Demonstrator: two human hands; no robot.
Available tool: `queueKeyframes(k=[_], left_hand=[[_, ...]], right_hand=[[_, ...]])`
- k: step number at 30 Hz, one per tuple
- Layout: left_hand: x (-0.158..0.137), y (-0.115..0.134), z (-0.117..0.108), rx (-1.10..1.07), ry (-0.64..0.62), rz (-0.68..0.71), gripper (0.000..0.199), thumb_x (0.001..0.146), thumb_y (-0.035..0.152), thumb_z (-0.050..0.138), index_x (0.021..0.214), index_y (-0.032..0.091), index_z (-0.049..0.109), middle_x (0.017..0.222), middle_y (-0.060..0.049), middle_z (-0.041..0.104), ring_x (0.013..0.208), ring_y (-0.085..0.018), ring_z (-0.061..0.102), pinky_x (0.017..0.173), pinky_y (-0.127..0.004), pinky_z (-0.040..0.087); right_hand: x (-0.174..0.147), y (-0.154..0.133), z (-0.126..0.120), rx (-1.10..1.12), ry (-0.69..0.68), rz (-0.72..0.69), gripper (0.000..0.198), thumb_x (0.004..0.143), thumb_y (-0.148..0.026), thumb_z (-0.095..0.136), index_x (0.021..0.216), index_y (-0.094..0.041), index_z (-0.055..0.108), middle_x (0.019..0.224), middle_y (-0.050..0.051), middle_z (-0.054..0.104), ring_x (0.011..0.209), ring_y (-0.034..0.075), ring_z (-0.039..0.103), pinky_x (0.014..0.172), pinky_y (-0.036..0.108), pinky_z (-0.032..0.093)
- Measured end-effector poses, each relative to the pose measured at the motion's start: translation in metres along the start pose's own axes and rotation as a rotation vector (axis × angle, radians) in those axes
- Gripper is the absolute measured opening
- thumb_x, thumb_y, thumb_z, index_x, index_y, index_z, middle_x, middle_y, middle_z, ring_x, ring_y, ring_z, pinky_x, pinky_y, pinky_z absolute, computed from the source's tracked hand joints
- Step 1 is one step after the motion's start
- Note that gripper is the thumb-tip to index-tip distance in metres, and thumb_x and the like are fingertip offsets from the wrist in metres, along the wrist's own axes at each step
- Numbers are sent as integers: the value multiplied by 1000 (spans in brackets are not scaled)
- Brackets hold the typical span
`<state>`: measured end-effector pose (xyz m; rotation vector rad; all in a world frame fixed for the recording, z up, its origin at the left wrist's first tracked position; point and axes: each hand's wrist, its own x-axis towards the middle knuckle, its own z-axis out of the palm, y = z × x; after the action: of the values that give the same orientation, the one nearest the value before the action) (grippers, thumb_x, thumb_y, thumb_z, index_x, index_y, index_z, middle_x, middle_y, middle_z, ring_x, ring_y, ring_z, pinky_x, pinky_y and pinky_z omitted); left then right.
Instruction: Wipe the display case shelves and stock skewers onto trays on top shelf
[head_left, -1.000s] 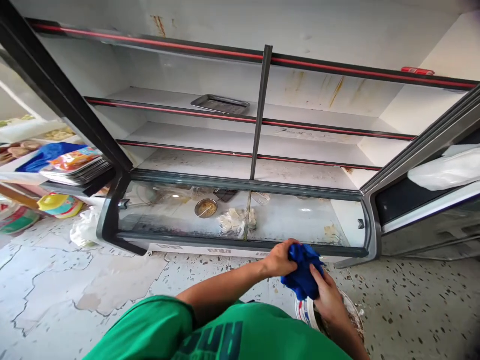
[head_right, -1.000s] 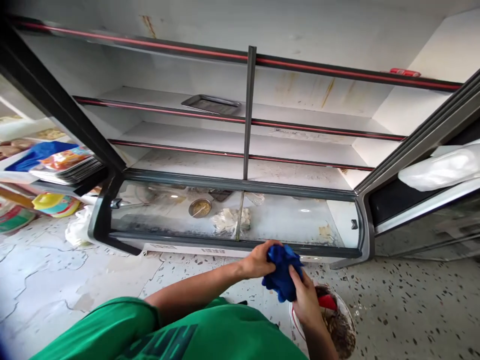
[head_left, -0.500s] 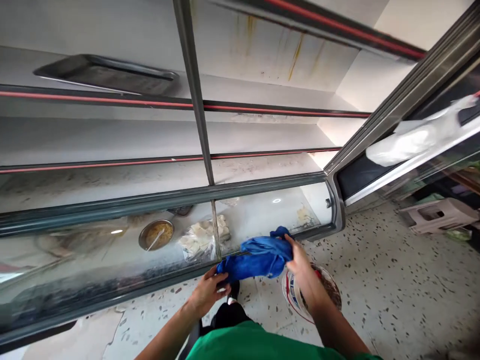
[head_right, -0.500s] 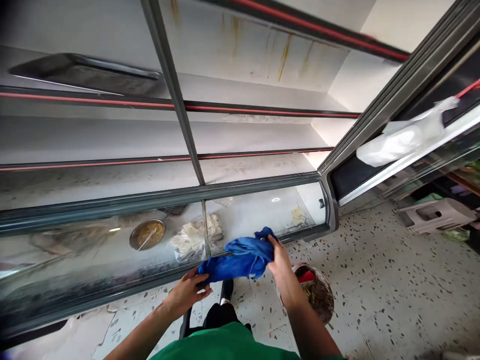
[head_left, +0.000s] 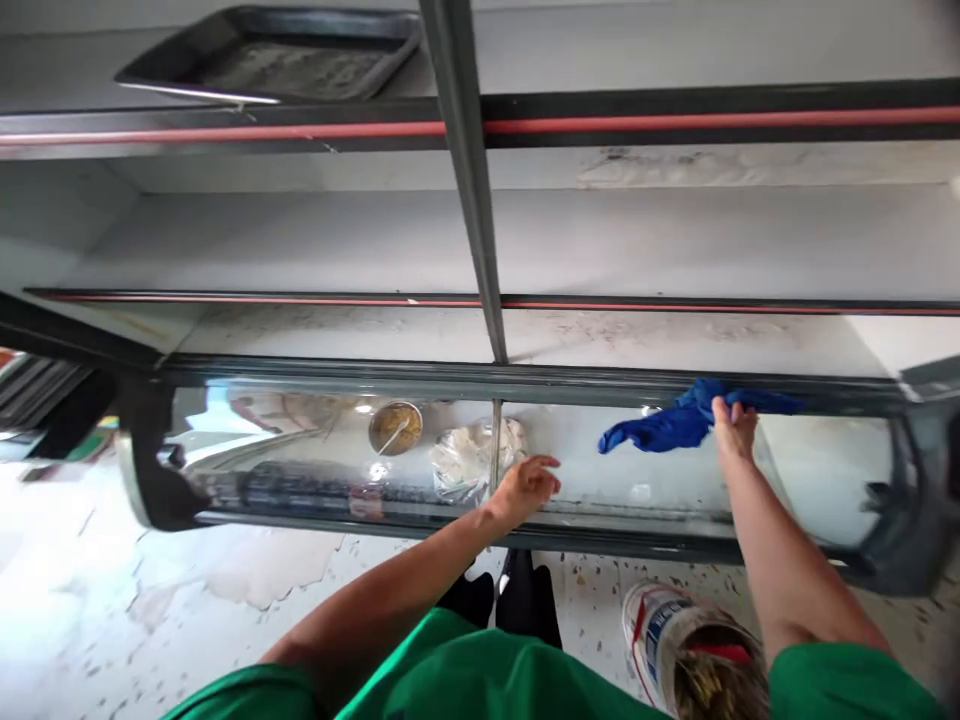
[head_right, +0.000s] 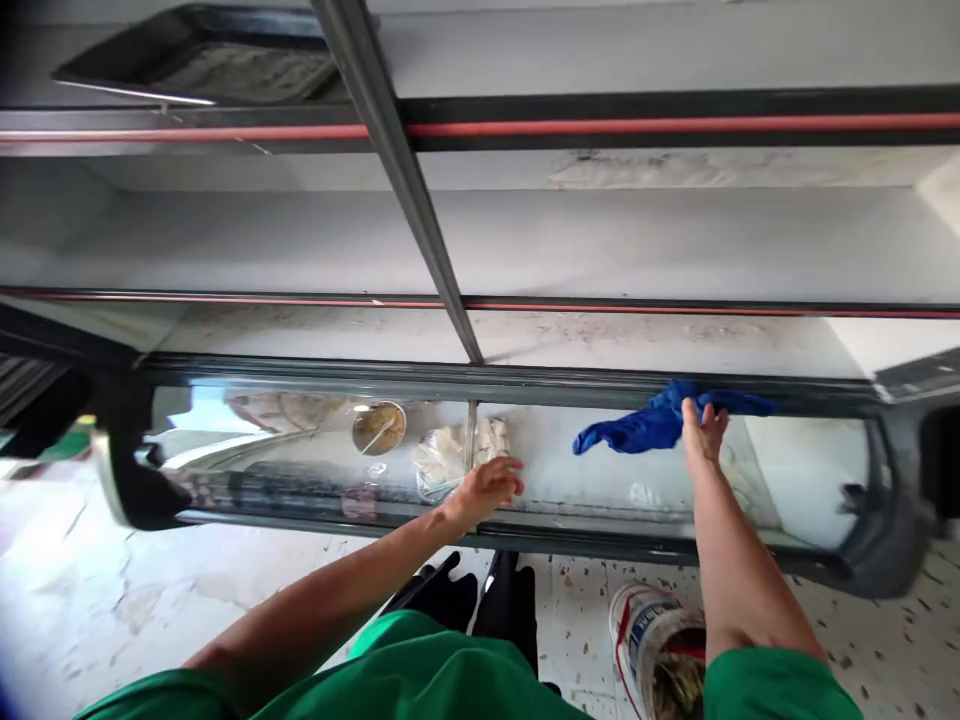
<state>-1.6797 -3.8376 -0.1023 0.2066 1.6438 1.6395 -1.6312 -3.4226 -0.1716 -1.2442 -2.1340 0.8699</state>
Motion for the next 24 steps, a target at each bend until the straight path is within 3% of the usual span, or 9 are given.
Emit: queueKeyframes(k=[3, 6, 10, 14, 17, 20, 22, 24], left_hand=[[-34, -41, -64, 14, 67, -90, 43, 67, 36, 68, 104, 16, 57, 73, -4, 65, 69, -16, 58, 64, -28, 44], [-79, -78, -133, 41, 245, -228, 49, 66, 41, 70, 107, 17, 58, 78, -6, 68, 73, -20, 61, 63, -29, 44], [-123, -114, -203, 40, 389, -333, 57, 66, 49, 70, 112, 16, 57, 83, -7, 69, 78, -22, 63, 70, -32, 45], [-149, -134, -255, -78, 315, -341, 71, 62, 61, 72, 115, 17, 56, 87, -9, 69, 82, -23, 62, 72, -33, 45], [-169, -146, -297, -174, 276, -338, 75, 60, 66, 72, 114, 16, 56, 90, -11, 69, 84, -24, 62, 74, -34, 44], [-194, -163, -347, -250, 313, -316, 71, 60, 63, 74, 111, 16, 59, 83, -9, 68, 80, -22, 61, 70, -32, 43], [-212, -177, -381, -285, 347, -301, 66, 60, 60, 76, 107, 16, 61, 78, -7, 66, 76, -21, 61, 66, -30, 42], [-230, -187, -416, -325, 382, -293, 63, 59, 59, 76, 103, 17, 62, 77, -6, 66, 74, -20, 60, 65, -29, 42]], right_hand=[[-22, 17, 60, -130, 91, -54, 88, 75, -50, 56, 142, -1, 27, 149, 27, 20, 140, 37, 18, 114, 50, 18], [-67, 3, 108, -185, 272, -116, 84, 79, -44, 53, 145, -3, 22, 149, 26, 20, 139, 36, 21, 113, 48, 21], [-156, -65, 176, -242, 243, -271, 63, 87, -43, 40, 137, -4, 34, 145, 26, 28, 138, 34, 23, 109, 49, 29], [-242, -129, 245, -181, 162, -610, 43, 86, -42, 44, 113, -11, 54, 129, 24, 45, 129, 38, 36, 101, 56, 35], [-270, -144, 266, -212, 198, -743, 31, 83, -34, 48, 105, -13, 57, 122, 20, 50, 122, 35, 43, 97, 52, 39], [-282, -157, 270, -282, 253, -714, 25, 77, -22, 47, 98, -13, 58, 118, 20, 52, 115, 34, 48, 93, 50, 41], [-303, -180, 280, -328, 242, -722, 22, 74, -17, 46, 91, -13, 59, 114, 20, 53, 110, 33, 50, 91, 49, 42], [-343, -217, 303, -380, 132, -824, 19, 75, -15, 46, 86, -14, 61, 110, 19, 54, 105, 31, 51, 91, 46, 41]])
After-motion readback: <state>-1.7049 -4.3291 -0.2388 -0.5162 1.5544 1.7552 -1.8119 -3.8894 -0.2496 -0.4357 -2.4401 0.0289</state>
